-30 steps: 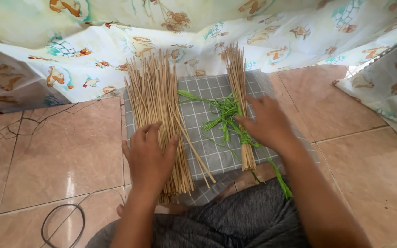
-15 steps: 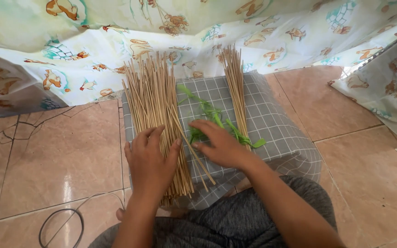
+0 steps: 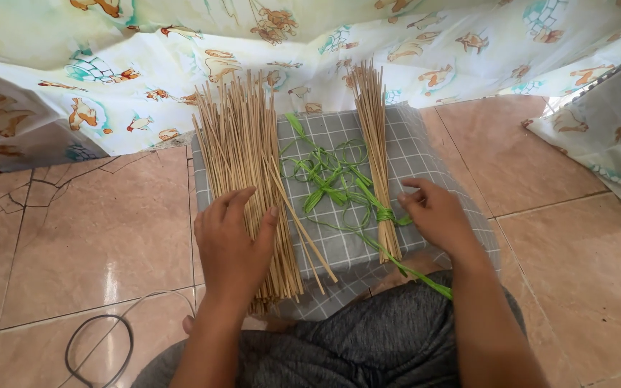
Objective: Bundling and tying thin wooden sticks together using green plastic strips.
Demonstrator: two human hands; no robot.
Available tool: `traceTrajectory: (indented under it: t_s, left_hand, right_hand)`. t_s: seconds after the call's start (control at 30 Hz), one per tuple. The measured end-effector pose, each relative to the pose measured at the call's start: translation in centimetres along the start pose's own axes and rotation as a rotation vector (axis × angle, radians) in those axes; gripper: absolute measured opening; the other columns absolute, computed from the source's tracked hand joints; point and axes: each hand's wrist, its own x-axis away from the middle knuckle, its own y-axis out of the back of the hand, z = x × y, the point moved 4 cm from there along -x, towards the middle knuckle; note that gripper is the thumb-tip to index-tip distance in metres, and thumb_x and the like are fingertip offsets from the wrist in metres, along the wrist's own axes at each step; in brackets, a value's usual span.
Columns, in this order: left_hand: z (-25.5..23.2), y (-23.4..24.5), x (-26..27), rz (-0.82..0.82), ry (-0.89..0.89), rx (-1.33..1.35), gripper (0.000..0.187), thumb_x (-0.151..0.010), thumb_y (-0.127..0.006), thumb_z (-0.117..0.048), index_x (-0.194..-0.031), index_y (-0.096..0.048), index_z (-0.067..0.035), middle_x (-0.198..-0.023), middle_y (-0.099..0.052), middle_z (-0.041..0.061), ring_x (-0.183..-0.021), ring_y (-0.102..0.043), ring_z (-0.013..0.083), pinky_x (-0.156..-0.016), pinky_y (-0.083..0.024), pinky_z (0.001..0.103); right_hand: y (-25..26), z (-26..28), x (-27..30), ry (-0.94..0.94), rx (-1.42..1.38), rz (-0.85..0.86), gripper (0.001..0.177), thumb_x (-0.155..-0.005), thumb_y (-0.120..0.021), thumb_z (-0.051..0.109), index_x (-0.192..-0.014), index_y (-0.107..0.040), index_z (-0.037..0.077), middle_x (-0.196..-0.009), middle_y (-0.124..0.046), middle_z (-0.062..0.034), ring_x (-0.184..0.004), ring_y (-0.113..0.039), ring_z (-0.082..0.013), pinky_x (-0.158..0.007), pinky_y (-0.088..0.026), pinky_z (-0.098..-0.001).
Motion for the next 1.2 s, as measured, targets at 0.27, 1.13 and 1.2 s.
traceTrajectory:
  t_s: [0.27, 1.13, 1.2]
  left_hand:
    - [2.3, 0.5, -0.2, -0.137, 0.102, 0.022, 0.036, -0.100, -0.068, -0.029, -0.127, -0.067, -0.006, -0.118, -0.064, 0.020, -0.124, -0.057, 0.0440, -0.110, -0.025, 0.069]
    - [3.3, 1.9, 0.0, -0.389, 0.361, 0.538, 0.029, -0.098, -0.067, -0.015, -0.124, -0.068, -0.005, -0.124, -0.062, 0.017, -0.135, -0.051, 0.0369, -0.111, -0.039, 0.047]
    - [2.8, 1.5, -0.7, -0.392, 0.336, 0.540, 0.028, -0.098, -0.067, -0.014, -0.124, -0.068, -0.005, -0.121, -0.063, 0.016, -0.131, -0.055, 0.0360, -0.109, -0.042, 0.044]
  right_hand:
    - [-2.6, 0.6, -0.3, -0.063, 0.116, 0.178, 0.090, -0.074, -0.078, 0.036, -0.156, -0.046, 0.017, -0.105, -0.075, -0.0192, -0.111, -0.069, -0.0450, -0.097, -0.052, -0.0579]
    - [-1.9, -4.5, -1.4, -0.142, -0.886, 0.140, 0.053, -0.092, -0.072, 0.023, -0.136, -0.061, -0.004, -0.074, -0.059, -0.0195, -0.053, -0.058, -0.0260, -0.051, -0.051, -0.0405]
    - [-1.2, -4.4, -1.8, -0.146, -0.882, 0.127, 0.049, -0.091, -0.072, 0.020, -0.134, -0.063, -0.004, -0.073, -0.057, -0.0194, -0.052, -0.057, -0.0248, -0.049, -0.050, -0.0385]
